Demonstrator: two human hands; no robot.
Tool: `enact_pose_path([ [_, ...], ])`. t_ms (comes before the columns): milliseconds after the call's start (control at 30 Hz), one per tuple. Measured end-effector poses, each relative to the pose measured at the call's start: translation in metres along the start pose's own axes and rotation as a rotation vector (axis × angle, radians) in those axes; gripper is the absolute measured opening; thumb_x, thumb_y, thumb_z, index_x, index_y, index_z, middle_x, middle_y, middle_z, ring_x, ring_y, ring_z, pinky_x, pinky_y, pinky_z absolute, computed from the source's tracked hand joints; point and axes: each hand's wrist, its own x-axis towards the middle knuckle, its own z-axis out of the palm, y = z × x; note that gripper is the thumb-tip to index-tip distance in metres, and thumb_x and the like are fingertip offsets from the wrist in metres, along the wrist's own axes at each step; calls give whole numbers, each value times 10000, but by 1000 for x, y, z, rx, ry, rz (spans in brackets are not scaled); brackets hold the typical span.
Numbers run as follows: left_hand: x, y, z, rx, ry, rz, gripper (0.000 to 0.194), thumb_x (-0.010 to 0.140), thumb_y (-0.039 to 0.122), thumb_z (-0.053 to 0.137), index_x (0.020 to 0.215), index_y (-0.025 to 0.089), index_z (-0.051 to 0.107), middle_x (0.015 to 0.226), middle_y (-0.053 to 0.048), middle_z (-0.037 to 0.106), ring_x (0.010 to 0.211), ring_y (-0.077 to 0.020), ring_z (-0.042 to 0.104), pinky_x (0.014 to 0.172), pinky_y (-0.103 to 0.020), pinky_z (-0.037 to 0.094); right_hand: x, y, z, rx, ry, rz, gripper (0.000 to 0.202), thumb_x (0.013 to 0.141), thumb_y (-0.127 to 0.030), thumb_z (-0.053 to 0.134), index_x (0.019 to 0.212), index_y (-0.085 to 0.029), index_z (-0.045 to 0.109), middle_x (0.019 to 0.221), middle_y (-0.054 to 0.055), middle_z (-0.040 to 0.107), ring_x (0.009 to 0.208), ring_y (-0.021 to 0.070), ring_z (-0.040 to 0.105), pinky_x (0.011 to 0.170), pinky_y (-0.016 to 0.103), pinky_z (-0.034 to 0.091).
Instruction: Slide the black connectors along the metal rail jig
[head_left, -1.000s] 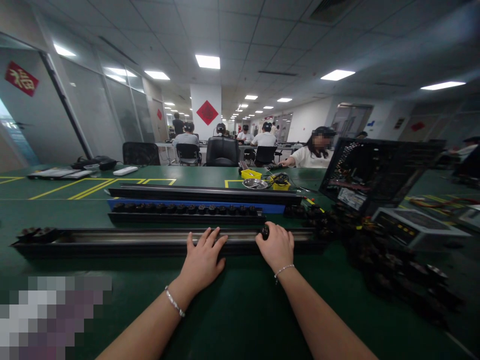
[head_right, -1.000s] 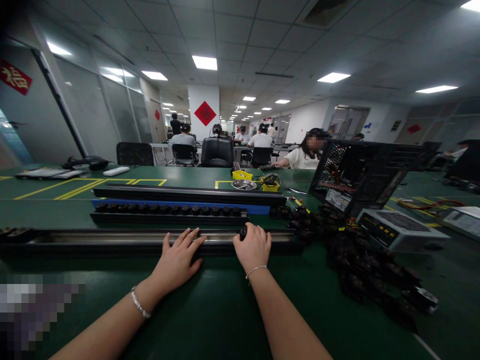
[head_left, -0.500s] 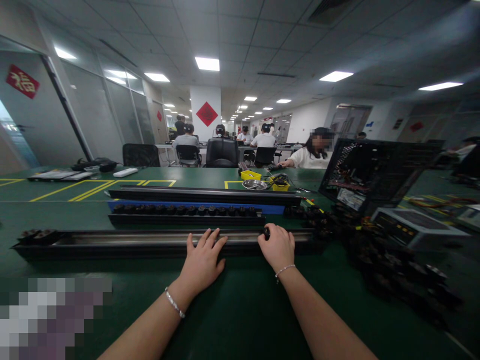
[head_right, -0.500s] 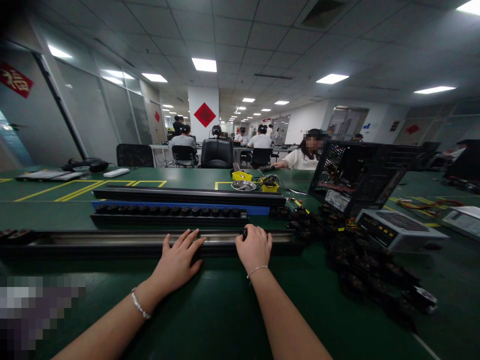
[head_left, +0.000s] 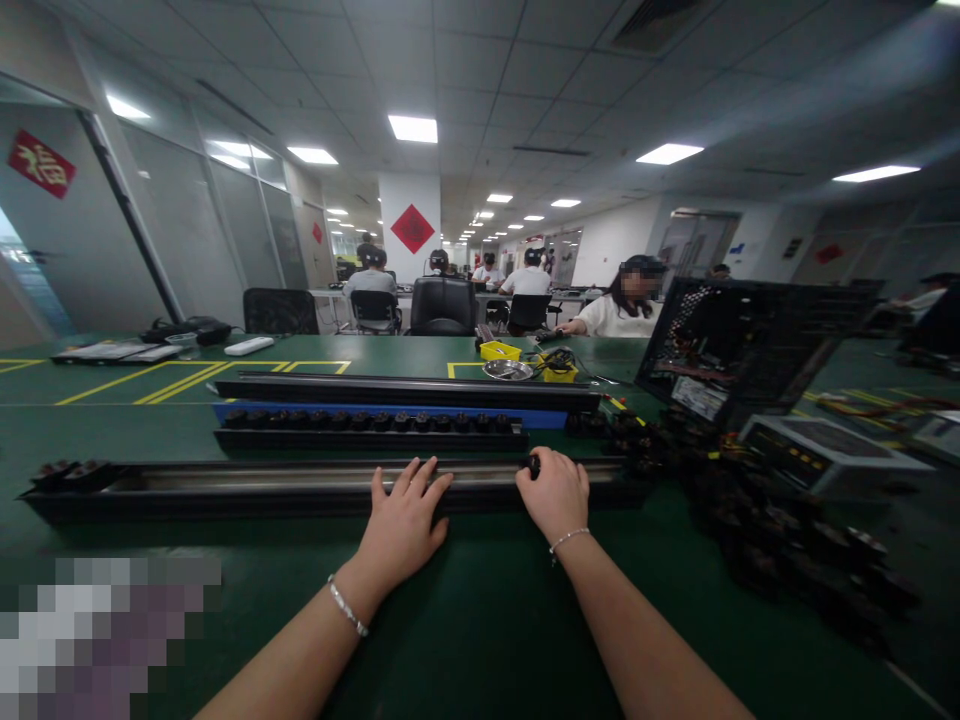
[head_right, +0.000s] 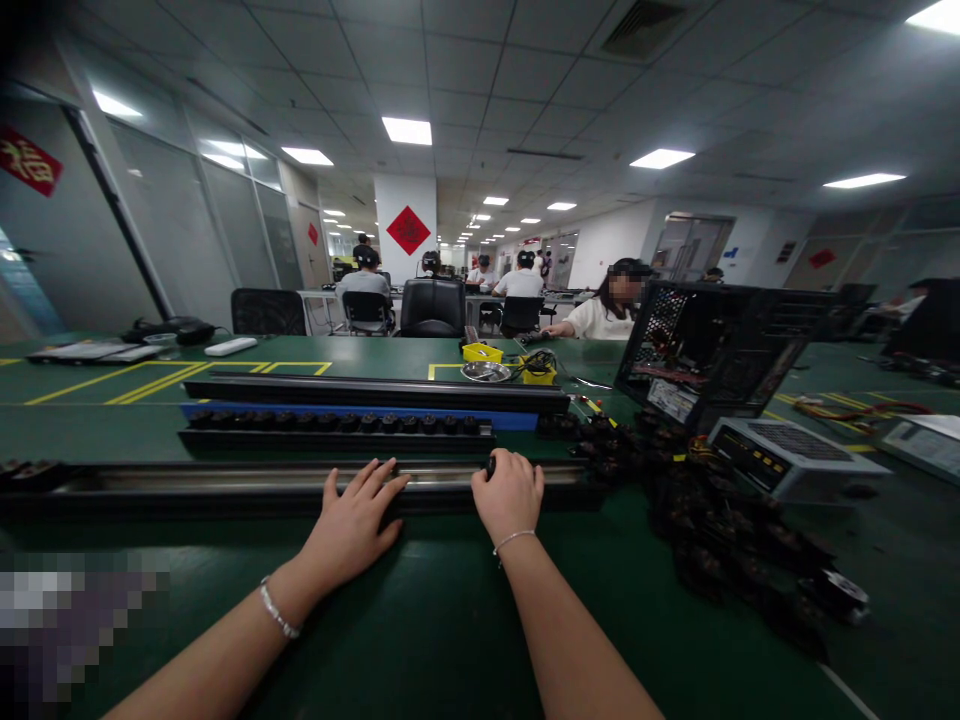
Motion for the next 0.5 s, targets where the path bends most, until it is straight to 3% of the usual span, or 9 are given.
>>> enact_pose_path([
  [500, 0, 0, -1, 16, 4, 3, 515, 794, 338, 482, 1303, 356, 410, 1444, -32, 391, 1336, -295, 307, 1037, -680, 148, 0, 0, -2, -6, -3, 10, 252, 763, -255, 458, 964, -202, 601, 1021, 70, 643, 1059, 230, 510, 995, 424, 239],
])
